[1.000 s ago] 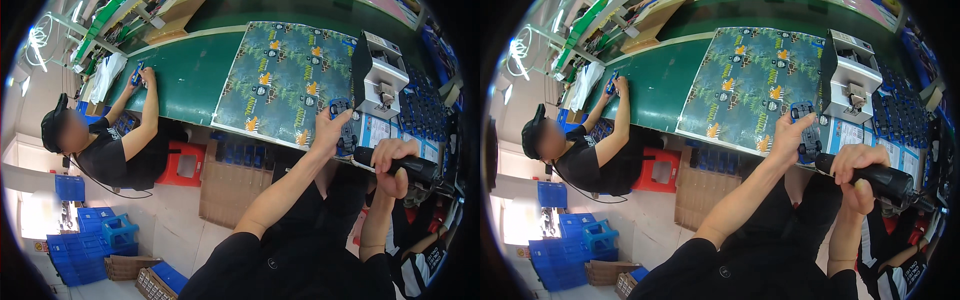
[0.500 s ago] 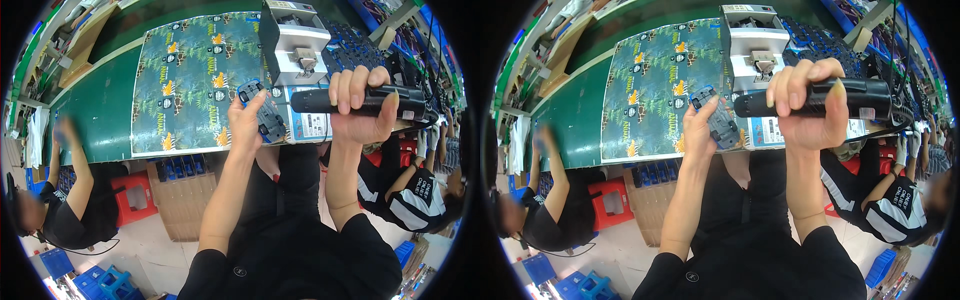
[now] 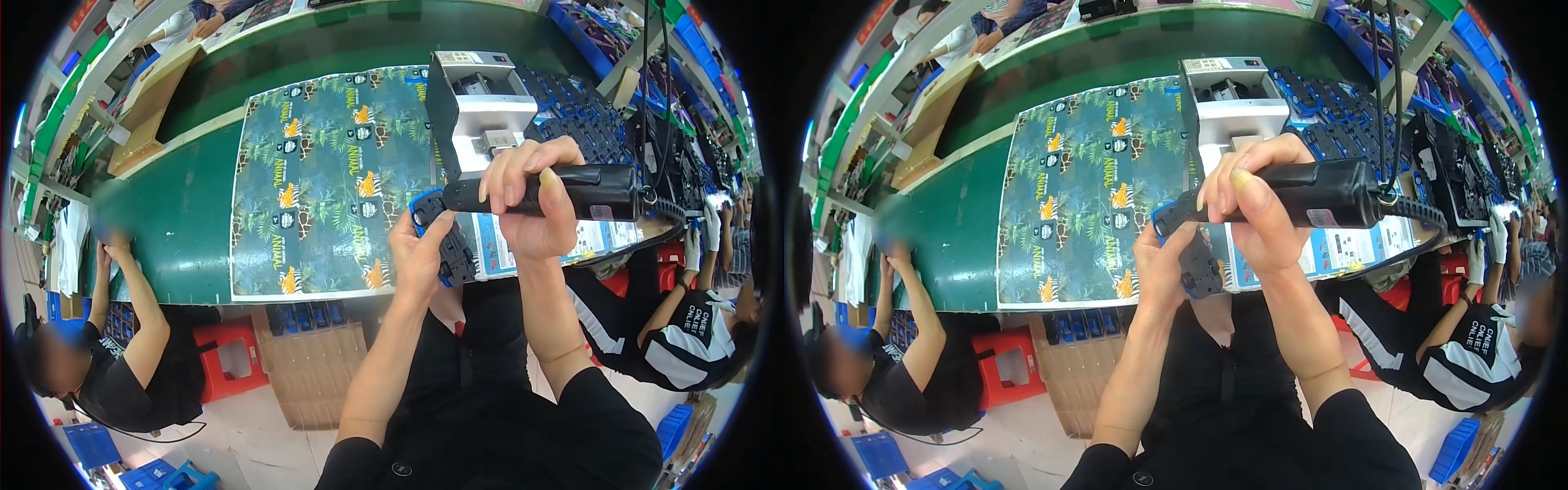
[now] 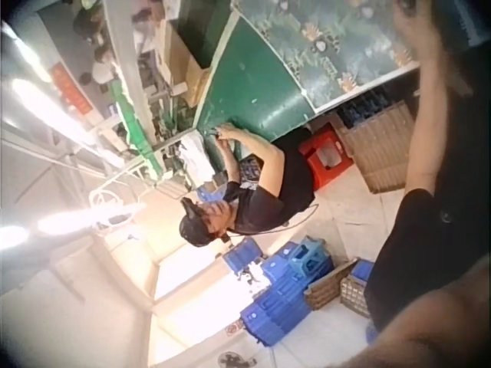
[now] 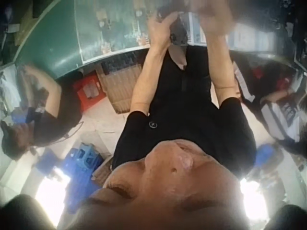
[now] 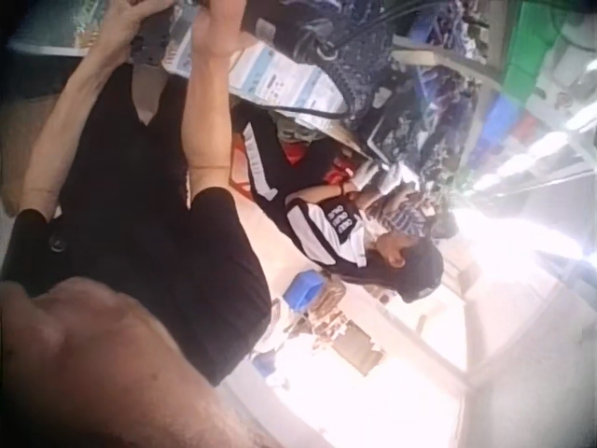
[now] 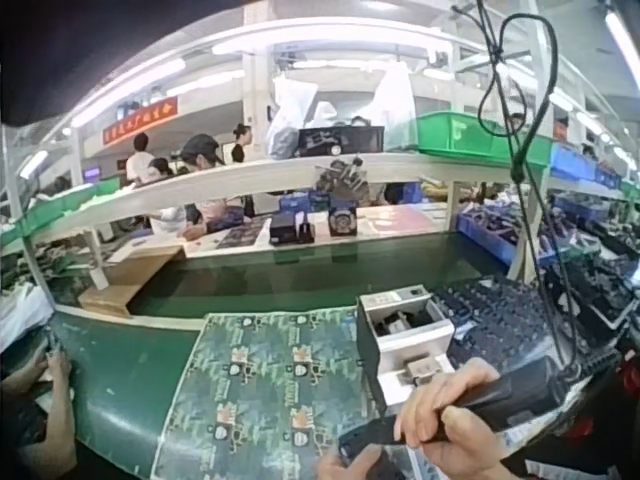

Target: Assembling a small blue toy car using an electric screwdriver on a factory production line.

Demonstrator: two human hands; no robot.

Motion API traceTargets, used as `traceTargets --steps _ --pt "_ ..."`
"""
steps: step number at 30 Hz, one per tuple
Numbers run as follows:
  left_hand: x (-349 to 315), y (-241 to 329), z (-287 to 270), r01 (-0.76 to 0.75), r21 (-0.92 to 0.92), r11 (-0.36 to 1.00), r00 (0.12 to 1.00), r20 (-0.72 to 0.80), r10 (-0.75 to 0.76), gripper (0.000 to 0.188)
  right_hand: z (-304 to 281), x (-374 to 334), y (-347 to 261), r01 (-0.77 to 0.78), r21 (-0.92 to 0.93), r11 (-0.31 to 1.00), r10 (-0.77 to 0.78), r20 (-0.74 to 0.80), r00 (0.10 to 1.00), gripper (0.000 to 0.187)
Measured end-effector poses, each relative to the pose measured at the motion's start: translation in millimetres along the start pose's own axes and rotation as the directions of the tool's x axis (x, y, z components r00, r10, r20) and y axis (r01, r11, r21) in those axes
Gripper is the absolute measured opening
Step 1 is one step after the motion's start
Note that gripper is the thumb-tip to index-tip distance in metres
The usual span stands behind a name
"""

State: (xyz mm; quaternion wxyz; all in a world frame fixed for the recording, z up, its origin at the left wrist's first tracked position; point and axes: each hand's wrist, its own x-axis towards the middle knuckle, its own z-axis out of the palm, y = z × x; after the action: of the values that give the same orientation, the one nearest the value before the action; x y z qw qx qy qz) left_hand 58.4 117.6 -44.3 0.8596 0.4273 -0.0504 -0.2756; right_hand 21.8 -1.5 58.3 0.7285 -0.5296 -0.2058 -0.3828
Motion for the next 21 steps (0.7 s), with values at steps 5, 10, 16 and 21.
traceTargets --steps 5,10,16,21 --pt "8 1 -2 0.006 -0.006 1.0 1.0 0.008 -0.006 0.024 0 5 -2 0.018 0.022 1.0 -0.019 0.043 0.999 0.023" --pt "9 4 -2 0.022 0.0 1.0 1.0 0.017 -0.022 0.022 -3 8 1 0.03 -0.037 0.999 -0.028 0.054 0.998 0.025" --pt "4 10 6 0.051 0.098 0.994 0.998 0.028 -0.054 0.022 -5 9 -1 -0.066 -0.08 0.995 0.078 0.147 0.986 0.029" --pt "5 11 2 0.069 0.131 0.989 0.996 0.052 -0.076 0.024 -10 11 -2 -0.057 -0.085 0.995 0.083 0.342 0.936 0.031"
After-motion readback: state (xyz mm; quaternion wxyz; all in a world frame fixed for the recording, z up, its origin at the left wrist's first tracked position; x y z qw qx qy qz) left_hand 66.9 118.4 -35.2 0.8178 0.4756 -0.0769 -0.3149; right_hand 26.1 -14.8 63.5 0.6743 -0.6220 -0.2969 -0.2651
